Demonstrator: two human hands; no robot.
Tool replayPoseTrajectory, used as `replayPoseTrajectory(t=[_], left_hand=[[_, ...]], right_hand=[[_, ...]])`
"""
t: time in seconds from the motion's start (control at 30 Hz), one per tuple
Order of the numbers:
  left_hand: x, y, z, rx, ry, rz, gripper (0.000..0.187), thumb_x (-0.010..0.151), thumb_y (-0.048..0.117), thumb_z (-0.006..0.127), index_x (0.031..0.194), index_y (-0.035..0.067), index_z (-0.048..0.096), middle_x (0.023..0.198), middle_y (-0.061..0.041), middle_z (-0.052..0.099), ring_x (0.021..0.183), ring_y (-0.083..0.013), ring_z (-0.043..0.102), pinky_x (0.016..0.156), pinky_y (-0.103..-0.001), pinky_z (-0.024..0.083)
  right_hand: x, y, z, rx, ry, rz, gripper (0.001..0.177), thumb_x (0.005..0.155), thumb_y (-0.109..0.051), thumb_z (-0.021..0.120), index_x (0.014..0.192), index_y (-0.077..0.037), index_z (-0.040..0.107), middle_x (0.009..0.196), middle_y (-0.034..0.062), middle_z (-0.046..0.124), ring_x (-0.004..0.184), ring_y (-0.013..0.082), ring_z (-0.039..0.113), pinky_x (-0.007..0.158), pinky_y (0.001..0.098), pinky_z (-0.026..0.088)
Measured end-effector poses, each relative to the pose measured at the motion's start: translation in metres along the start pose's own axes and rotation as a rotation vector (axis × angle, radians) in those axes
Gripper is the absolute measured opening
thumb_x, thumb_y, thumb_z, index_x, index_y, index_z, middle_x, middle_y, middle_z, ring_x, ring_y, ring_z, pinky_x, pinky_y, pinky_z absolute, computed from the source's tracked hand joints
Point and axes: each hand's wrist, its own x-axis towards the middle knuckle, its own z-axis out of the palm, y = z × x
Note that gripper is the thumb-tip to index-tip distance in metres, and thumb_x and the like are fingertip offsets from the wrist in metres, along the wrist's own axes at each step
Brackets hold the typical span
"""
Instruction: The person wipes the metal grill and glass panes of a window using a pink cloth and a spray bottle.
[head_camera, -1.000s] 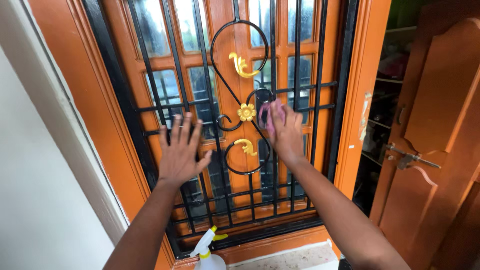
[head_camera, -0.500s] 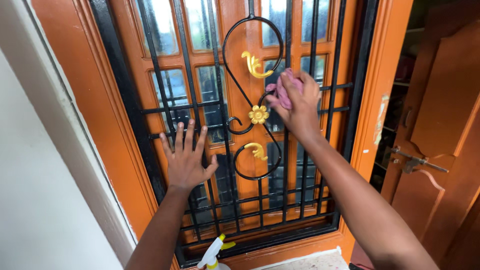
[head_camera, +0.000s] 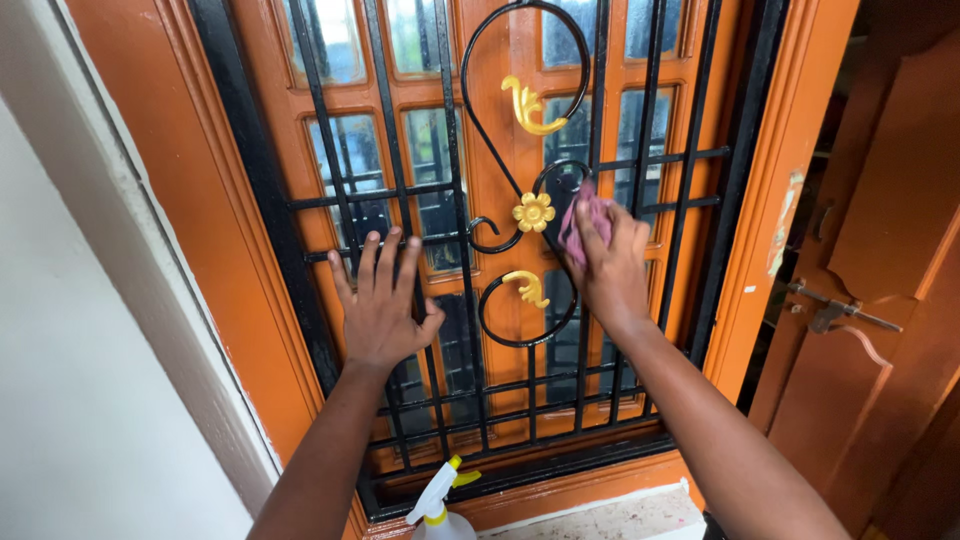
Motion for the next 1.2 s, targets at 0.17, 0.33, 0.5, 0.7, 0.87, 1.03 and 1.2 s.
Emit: replayPoseTrajectory(t=[0.17, 0.33, 0.5, 0.7, 0.87, 1.03, 1.2], left_hand=[[-0.001, -0.003, 0.003, -0.024, 0.014, -0.013, 0.085, 0.081, 0.040, 0.056, 0.158, 0.009, 0.040, 0.163, -0.011, 0.038, 0.156, -0.0274, 0.025, 0.125, -0.068, 0.004], [-0.003, 0.000, 0.002, -0.019, 0.051, -0.006, 0.084, 0.081, 0.040, 0.058, 0.159, 0.010, 0.040, 0.161, -0.011, 0.041, 0.155, -0.0270, 0.027, 0.125, -0.066, 0.004], [-0.001, 0.000, -0.003, -0.035, 0.048, -0.005, 0.083, 0.080, 0.039, 0.058, 0.156, 0.008, 0.043, 0.157, -0.012, 0.045, 0.152, -0.0296, 0.032, 0.125, -0.067, 0.005], [0.003, 0.000, -0.007, -0.040, 0.040, -0.009, 0.084, 0.077, 0.039, 0.059, 0.154, 0.008, 0.045, 0.153, -0.013, 0.048, 0.150, -0.0306, 0.035, 0.124, -0.067, 0.007], [0.001, 0.001, -0.008, -0.045, 0.056, -0.015, 0.082, 0.078, 0.037, 0.060, 0.154, 0.009, 0.045, 0.153, -0.011, 0.048, 0.150, -0.0289, 0.036, 0.125, -0.067, 0.007], [0.001, 0.002, -0.008, -0.053, 0.095, 0.000, 0.081, 0.081, 0.037, 0.060, 0.155, 0.008, 0.046, 0.154, -0.011, 0.048, 0.151, -0.0283, 0.036, 0.126, -0.066, 0.007], [0.000, 0.000, -0.005, -0.033, 0.050, -0.001, 0.078, 0.077, 0.038, 0.064, 0.146, 0.005, 0.049, 0.153, -0.015, 0.047, 0.149, -0.0309, 0.036, 0.124, -0.068, 0.008]], right_hand=[[-0.016, -0.003, -0.014, 0.256, -0.075, 0.075, 0.060, 0.083, -0.019, 0.083, 0.139, -0.008, 0.065, 0.127, 0.0187, 0.054, 0.118, 0.0335, 0.056, 0.094, 0.0424, 0.057], [0.034, -0.018, -0.024, 0.432, 0.100, 0.178, 0.042, 0.090, -0.015, 0.079, 0.131, -0.011, 0.071, 0.124, 0.0171, 0.056, 0.115, 0.0289, 0.061, 0.093, 0.0392, 0.057], [0.063, -0.060, 0.001, 0.149, 0.192, -0.141, 0.065, 0.084, -0.016, 0.084, 0.145, -0.014, 0.062, 0.128, 0.0178, 0.056, 0.116, 0.0365, 0.057, 0.096, 0.0475, 0.053], [0.009, -0.076, 0.019, 0.082, 0.027, -0.134, 0.067, 0.087, -0.017, 0.084, 0.150, -0.013, 0.059, 0.135, 0.0238, 0.054, 0.117, 0.0400, 0.056, 0.087, 0.0431, 0.053], [-0.001, -0.082, -0.007, 0.375, -0.051, -0.120, 0.068, 0.076, -0.019, 0.087, 0.139, -0.014, 0.064, 0.124, 0.0192, 0.056, 0.113, 0.0359, 0.057, 0.091, 0.0463, 0.052], [0.065, -0.109, -0.014, 0.518, 0.116, -0.113, 0.064, 0.086, -0.011, 0.084, 0.147, -0.012, 0.063, 0.127, 0.0183, 0.055, 0.118, 0.0348, 0.058, 0.098, 0.0440, 0.053], [0.102, -0.153, 0.010, 0.213, 0.215, -0.304, 0.057, 0.088, -0.034, 0.076, 0.138, -0.011, 0.060, 0.134, 0.0192, 0.055, 0.114, 0.0390, 0.052, 0.093, 0.0507, 0.043]])
